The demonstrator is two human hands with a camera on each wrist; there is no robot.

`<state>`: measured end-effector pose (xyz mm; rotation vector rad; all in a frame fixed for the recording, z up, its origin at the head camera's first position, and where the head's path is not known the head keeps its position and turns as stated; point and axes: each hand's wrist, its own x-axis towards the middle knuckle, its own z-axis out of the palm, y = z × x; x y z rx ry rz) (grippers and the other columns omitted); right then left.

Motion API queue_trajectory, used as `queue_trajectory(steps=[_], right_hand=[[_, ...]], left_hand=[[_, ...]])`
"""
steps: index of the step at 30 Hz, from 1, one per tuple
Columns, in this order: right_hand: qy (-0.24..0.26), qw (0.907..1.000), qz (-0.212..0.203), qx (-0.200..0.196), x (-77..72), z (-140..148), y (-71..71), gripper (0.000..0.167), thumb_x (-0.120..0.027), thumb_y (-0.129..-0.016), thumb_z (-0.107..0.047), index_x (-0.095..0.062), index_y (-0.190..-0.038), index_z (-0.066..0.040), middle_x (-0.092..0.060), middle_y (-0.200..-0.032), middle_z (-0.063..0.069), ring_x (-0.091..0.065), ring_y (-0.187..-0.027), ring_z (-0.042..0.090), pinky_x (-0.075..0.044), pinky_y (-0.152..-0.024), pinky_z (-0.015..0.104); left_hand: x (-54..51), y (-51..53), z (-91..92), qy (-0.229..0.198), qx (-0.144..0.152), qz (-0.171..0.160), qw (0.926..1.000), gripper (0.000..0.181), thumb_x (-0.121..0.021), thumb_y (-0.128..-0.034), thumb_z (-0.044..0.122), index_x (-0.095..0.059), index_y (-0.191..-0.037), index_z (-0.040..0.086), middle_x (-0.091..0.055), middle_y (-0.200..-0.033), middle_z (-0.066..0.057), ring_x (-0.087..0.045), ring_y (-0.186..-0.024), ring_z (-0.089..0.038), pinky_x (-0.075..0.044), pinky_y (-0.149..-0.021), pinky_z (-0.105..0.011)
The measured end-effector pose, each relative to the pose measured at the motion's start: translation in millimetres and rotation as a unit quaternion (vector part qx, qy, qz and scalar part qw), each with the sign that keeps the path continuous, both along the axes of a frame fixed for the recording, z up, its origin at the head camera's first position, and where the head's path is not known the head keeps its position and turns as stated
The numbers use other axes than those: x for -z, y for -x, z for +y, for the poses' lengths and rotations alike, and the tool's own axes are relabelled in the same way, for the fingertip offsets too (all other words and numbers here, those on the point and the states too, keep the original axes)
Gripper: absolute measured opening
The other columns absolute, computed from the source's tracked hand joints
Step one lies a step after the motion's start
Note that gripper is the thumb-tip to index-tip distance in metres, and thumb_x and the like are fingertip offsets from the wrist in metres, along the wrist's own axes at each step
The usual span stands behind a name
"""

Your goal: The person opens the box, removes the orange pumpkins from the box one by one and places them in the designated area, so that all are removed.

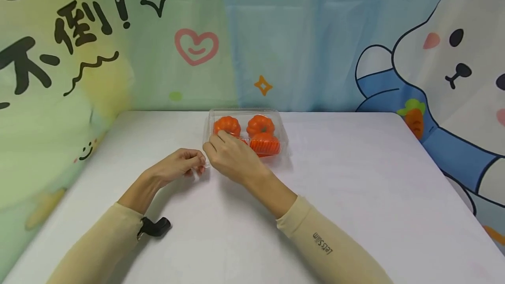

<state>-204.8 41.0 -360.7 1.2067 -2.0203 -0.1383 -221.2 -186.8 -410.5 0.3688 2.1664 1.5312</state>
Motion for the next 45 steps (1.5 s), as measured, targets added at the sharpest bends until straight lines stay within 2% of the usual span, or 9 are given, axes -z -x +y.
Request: queue_trajectory(steps=[4, 10, 17, 24, 31, 36, 40, 45], right_hand=[[0.01, 0.9999, -0.009, -0.006, 6.7, 7.3, 2.6, 0.007, -0.066, -0.093, 0.004, -0.064, -0.09, -0.003, -0.062, -0.085, 0.007, -0.056, -0.079, 0.022, -0.048, -0.076, 0.026], [0.022, 0.9991, -0.033, -0.015, 18.1, 28.4, 8.4, 0.011, -0.07, -0.088, 0.009, -0.064, -0.088, 0.0, -0.061, -0.085, 0.01, -0.06, -0.083, 0.025, -0.052, -0.082, 0.031], [0.006, 0.9997, -0.023, -0.011, 22.2, 59.1, 15.5, 0.012, -0.07, -0.088, 0.01, -0.061, -0.087, 0.001, -0.062, -0.086, 0.012, -0.053, -0.077, 0.026, -0.048, -0.073, 0.032], [0.013, 0.9994, -0.03, -0.014, 27.2, 86.7, 18.1, 0.016, -0.072, -0.086, 0.008, -0.058, -0.083, 0.001, -0.057, -0.08, 0.012, -0.048, -0.071, 0.026, -0.044, -0.067, 0.033], [0.003, 0.9987, -0.036, -0.035, 28.9, 98.8, 18.4, 0.02, -0.072, -0.085, 0.011, -0.057, -0.08, -0.001, -0.051, -0.076, 0.01, -0.044, -0.07, 0.025, -0.042, -0.065, 0.033], [-0.008, 0.9987, -0.042, -0.027, 29.1, 104.7, 17.3, 0.02, -0.075, -0.08, 0.012, -0.06, -0.08, -0.001, -0.053, -0.076, 0.009, -0.048, -0.073, 0.025, -0.047, -0.069, 0.035], [-0.002, 0.9991, -0.035, -0.024, 30.3, 107.2, 17.3, 0.022, -0.077, -0.076, 0.013, -0.06, -0.078, -0.001, -0.054, -0.075, 0.009, -0.049, -0.073, 0.025, -0.047, -0.067, 0.034], [0.0, 0.9993, -0.036, -0.012, 30.4, 108.7, 15.2, 0.022, -0.079, -0.077, 0.011, -0.061, -0.079, 0.0, -0.057, -0.075, 0.01, -0.054, -0.073, 0.026, -0.051, -0.069, 0.034]], left_hand=[[1.4, 0.5, 3.9, 0.0, -0.004, -0.001, 1.0, 0.017, -0.052, -0.099, 0.013, -0.063, -0.087, 0.007, -0.065, -0.08, 0.0, -0.061, -0.078, -0.017, -0.038, -0.062, -0.025], [2.0, 1.5, 3.4, 0.004, -0.018, -0.01, 0.9998, 0.018, -0.05, -0.0979, 0.012, -0.061, -0.084, 0.007, -0.059, -0.077, -0.002, -0.052, -0.071, -0.016, -0.033, -0.059, -0.024], [-4.6, 3.2, 4.5, 0.045, -0.024, 0.017, 0.9986, 0.018, -0.051, -0.0926, 0.015, -0.062, -0.08, 0.009, -0.063, -0.079, -0.004, -0.052, -0.073, -0.018, -0.034, -0.061, -0.025], [-8.5, 3.8, 6.2, 0.055, -0.034, 0.005, 0.9979, 0.016, -0.051, -0.0908, 0.015, -0.06, -0.078, 0.011, -0.064, -0.08, -0.003, -0.054, -0.074, -0.018, -0.034, -0.063, -0.026], [-6.6, 4.9, 4.8, 0.057, -0.035, 0.001, 0.9978, 0.016, -0.051, -0.0899, 0.016, -0.06, -0.077, 0.011, -0.065, -0.081, -0.003, -0.055, -0.075, -0.019, -0.034, -0.063, -0.027], [-3.8, 6.9, 2.8, 0.053, -0.038, 0.002, 0.9979, 0.016, -0.051, -0.0888, 0.015, -0.059, -0.075, 0.012, -0.064, -0.08, -0.002, -0.055, -0.075, -0.018, -0.033, -0.062, -0.026], [-3.6, 6.9, 2.2, 0.052, -0.04, 0.009, 0.9978, 0.016, -0.052, -0.0892, 0.015, -0.061, -0.076, 0.012, -0.064, -0.08, -0.003, -0.054, -0.075, -0.018, -0.034, -0.063, -0.026], [-3.6, 5.9, 2.1, 0.042, -0.054, 0.005, 0.9977, 0.019, -0.054, -0.0944, 0.019, -0.062, -0.08, 0.01, -0.065, -0.085, -0.003, -0.054, -0.076, -0.019, -0.035, -0.065, -0.027]])
